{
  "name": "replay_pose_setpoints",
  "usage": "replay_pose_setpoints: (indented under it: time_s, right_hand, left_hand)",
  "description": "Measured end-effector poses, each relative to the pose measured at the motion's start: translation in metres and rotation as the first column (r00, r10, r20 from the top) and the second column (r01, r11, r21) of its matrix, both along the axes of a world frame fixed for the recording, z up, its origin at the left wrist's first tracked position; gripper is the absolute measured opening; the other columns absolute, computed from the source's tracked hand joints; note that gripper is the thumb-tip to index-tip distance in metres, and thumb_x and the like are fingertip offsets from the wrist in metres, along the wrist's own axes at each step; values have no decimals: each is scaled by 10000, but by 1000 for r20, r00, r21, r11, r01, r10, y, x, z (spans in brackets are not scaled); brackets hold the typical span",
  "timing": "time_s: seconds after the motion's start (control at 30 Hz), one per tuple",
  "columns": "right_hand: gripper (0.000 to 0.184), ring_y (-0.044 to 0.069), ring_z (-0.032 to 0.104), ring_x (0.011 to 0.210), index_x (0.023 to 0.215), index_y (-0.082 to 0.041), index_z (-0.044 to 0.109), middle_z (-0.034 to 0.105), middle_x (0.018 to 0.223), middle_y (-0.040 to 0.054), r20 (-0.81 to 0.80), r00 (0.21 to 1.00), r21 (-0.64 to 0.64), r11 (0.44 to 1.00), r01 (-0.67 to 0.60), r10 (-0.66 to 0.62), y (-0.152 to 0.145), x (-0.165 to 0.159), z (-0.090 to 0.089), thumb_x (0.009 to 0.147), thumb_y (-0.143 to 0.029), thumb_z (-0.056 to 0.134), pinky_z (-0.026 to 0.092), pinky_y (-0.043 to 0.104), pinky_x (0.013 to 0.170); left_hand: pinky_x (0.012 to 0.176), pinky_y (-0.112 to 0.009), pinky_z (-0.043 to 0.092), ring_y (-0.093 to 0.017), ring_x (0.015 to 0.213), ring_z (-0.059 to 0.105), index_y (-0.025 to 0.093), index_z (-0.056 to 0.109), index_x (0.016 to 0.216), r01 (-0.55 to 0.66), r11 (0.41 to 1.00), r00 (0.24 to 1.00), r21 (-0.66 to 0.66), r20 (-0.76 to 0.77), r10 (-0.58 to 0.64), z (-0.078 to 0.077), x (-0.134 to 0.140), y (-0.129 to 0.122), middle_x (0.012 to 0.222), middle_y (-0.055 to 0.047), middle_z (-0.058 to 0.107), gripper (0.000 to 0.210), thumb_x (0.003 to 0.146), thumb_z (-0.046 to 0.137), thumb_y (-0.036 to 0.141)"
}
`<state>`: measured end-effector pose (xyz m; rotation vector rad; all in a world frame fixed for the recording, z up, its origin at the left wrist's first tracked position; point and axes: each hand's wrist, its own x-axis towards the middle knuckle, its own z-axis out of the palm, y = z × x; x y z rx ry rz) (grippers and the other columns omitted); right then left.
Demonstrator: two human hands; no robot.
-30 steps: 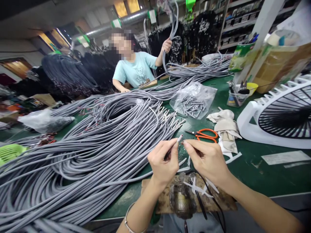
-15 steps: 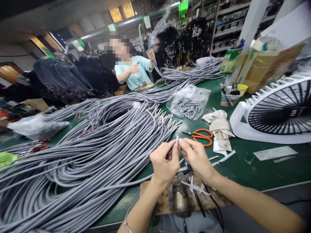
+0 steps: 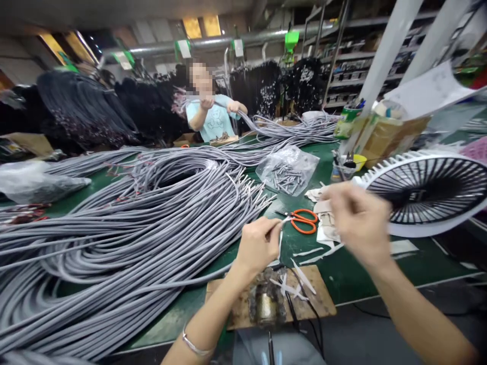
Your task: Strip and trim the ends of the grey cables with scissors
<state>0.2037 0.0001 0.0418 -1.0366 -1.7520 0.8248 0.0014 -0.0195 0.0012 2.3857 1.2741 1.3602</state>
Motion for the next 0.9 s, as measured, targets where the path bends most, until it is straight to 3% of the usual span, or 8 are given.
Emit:
replay_pose_setpoints:
  time_s: [0.2, 0.33, 0.43, 0.53, 0.67, 0.73, 0.8, 0.9]
  right_hand:
    - [146, 93, 460, 541, 655, -174, 667, 527, 581, -7, 412, 906, 301, 953, -35, -97, 3, -39, 4, 759, -266, 618, 268, 223, 510]
    - [116, 85, 477, 574, 744, -205, 699, 571, 667, -9, 563, 826, 283, 932, -227, 30, 14, -46, 10, 781, -235, 593, 287, 215, 540]
    - [143, 86, 478, 584, 725, -179, 694, 571, 686, 0, 522, 850, 252, 938, -238, 75, 17, -43, 7, 778, -215, 566, 310, 216, 557]
    - [186, 82, 432, 519, 538, -134, 624, 506, 546, -15, 361, 920, 50, 981, -186, 156, 20, -46, -4, 709, -164, 556, 296, 214, 502]
    - [253, 61, 294, 399, 454, -141, 517, 346, 398, -65, 60, 972, -314, 929, -197, 226, 25, -54, -19, 703, -181, 504, 234, 212, 416]
    - [250, 64, 311, 422, 484, -141, 523, 372, 435, -57, 24, 988, -213, 967, -143, 152, 22, -55, -22, 726, -203, 504, 253, 214, 431]
    - [203, 78, 391, 502, 554, -136, 568, 466, 538, -22, 67, 992, 60, 992, -110, 106, 15, -55, -22, 741, -198, 517, 299, 218, 482]
    - [149, 94, 448, 582, 642, -134, 612, 519, 640, 11, 159, 985, 375, 919, -125, 69, 6, -54, -22, 754, -160, 518, 335, 226, 537]
  left_hand:
    - [555, -236, 451, -142, 613, 592, 117, 687, 837, 77, 964, 963, -253, 269, -6, 3, -15, 5, 737, -71, 687, 215, 824, 511, 239]
    - [555, -229, 449, -144, 628, 595, 124, 691, 845, 114, 945, 966, -307, 257, -32, -1, -22, 6, 734, -71, 683, 217, 819, 524, 259]
    - [515, -214, 416, -111, 535, 542, 142, 700, 792, 76, 961, 986, -266, 161, -34, 0, -19, 5, 637, -43, 649, 176, 806, 542, 219]
    - [520, -210, 409, -101, 531, 527, 145, 701, 786, 147, 971, 986, -189, 100, -130, 3, -15, 2, 635, -39, 634, 151, 791, 552, 162]
    - [573, -218, 439, -120, 612, 572, 138, 703, 796, 190, 963, 969, -191, 194, -152, 2, -13, 2, 691, -57, 653, 140, 786, 567, 170]
    - [531, -215, 432, -125, 596, 573, 141, 701, 803, 114, 957, 954, -268, 300, -29, -1, -12, 4, 680, -50, 653, 154, 790, 571, 224]
    - [479, -207, 416, -125, 560, 570, 135, 693, 811, 58, 931, 916, -359, 390, 93, -5, -11, 7, 662, -42, 654, 194, 798, 560, 276]
    - [475, -204, 412, -119, 529, 559, 134, 697, 825, 63, 906, 928, -418, 359, 101, -10, -9, 9, 628, -32, 650, 221, 811, 537, 285]
